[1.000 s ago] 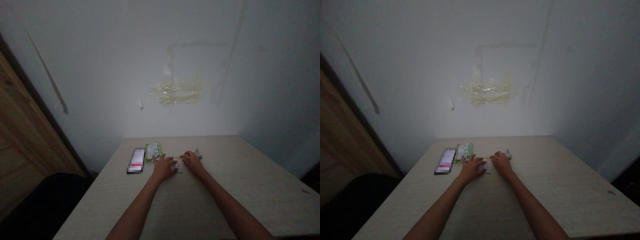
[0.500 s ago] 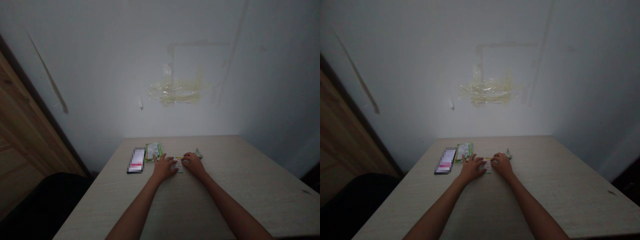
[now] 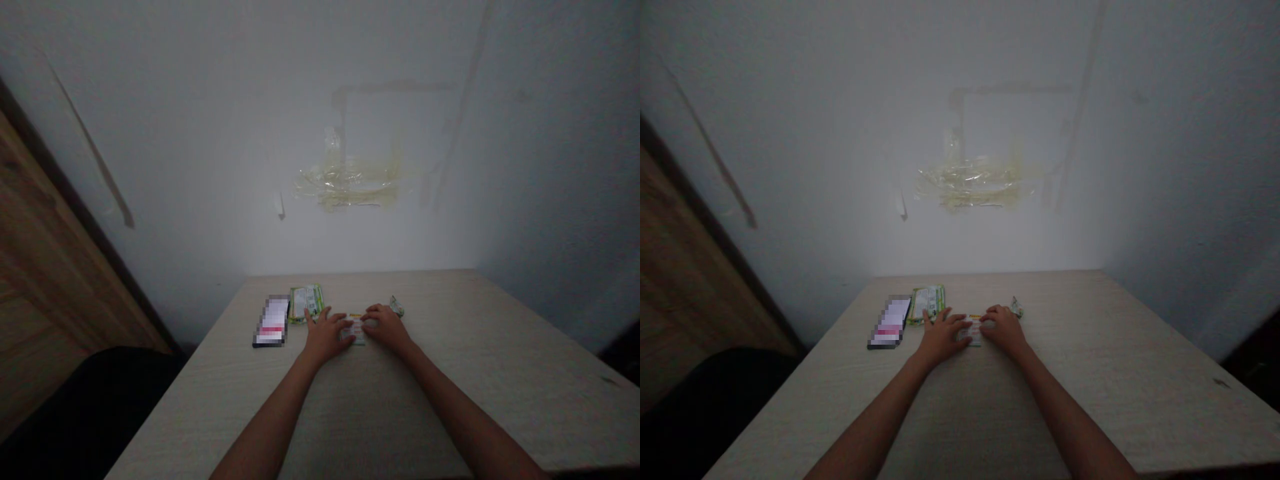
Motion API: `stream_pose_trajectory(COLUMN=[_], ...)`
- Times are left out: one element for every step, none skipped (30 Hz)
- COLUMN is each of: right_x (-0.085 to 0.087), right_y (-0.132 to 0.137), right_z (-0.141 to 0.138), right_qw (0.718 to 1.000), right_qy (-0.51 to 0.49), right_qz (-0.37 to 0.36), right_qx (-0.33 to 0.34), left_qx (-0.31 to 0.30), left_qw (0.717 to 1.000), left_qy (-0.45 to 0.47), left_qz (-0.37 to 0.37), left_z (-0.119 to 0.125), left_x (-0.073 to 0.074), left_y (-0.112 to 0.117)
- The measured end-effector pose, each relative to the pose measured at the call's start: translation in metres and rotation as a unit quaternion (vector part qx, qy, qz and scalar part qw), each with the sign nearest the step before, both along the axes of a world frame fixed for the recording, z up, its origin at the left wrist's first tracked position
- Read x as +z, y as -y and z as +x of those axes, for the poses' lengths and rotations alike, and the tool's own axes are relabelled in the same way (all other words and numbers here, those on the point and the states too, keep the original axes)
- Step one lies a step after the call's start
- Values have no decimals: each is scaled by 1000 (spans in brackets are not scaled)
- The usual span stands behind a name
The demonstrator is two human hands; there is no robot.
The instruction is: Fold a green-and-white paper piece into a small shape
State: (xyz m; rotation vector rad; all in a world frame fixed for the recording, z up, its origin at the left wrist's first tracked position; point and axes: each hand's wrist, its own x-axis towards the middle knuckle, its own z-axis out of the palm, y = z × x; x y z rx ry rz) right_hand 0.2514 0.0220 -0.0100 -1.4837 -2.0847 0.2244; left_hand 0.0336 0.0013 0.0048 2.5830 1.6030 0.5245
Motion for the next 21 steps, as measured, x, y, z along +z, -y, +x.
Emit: stream_pose_trajectory(right_x=[0, 0, 1, 2, 3, 4, 5, 6, 7, 7, 8, 8, 8, 8, 7, 7, 7, 6, 6, 6, 5], right_y=[0, 0, 1, 2, 3, 4, 5, 6, 7, 8, 8, 8, 8, 8, 8, 8, 9, 9, 9, 10, 10], right_z=[1, 2, 2, 3, 3, 3, 4, 4, 4, 4, 5, 5, 6, 7, 7, 8, 8, 9, 10, 10, 11], right_qw=[1000, 1000, 1000, 1000, 1000, 1000, 999, 999, 999, 999, 999, 999, 999, 998, 998, 998, 997, 997, 997, 997, 996], right_qy=[2, 4, 7, 9, 11, 14, 16, 19, 21, 23, 24, 24, 25, 27, 28, 30, 32, 33, 33, 32, 31], right_qz=[-4, -8, -11, -14, -15, -16, -16, -17, -18, -19, -20, -20, -21, -23, -25, -28, -32, -35, -37, -39, -40], right_qx=[6, 11, 13, 15, 16, 19, 21, 26, 29, 32, 35, 38, 41, 46, 51, 55, 58, 60, 63, 65, 67], left_qx=[1, 2, 3, 3, 3, 2, 0, -2, -3, -4, -4, -3, -3, -3, -3, -4, -4, -3, -3, -3, -2], left_qw=[1000, 1000, 1000, 1000, 1000, 1000, 1000, 1000, 1000, 1000, 1000, 1000, 1000, 1000, 1000, 1000, 1000, 1000, 1000, 1000, 1000], left_qy=[-1, -2, -3, -3, -4, -3, -3, -1, 0, 0, 0, 0, 0, -1, -2, -3, -4, -6, -8, -8, -7], left_qz=[-1, -1, -1, -1, -1, 0, 0, 1, 2, 3, 4, 5, 5, 5, 5, 4, 3, 2, 1, 1, 2], left_z=[0, 0, 0, 0, 0, 0, 0, -1, -1, -1, -1, -1, -1, -1, -2, -2, -2, -2, -2, -2, -2], left_x=[0, 1, 1, 2, 2, 2, 2, 1, 1, 0, -1, -1, -2, -2, -2, -2, -2, -2, -2, -2, -3], left_y=[0, 1, 1, 1, 1, 1, 1, 1, 1, 0, 0, -1, -1, -2, -2, -2, -2, -2, -2, -2, -2])
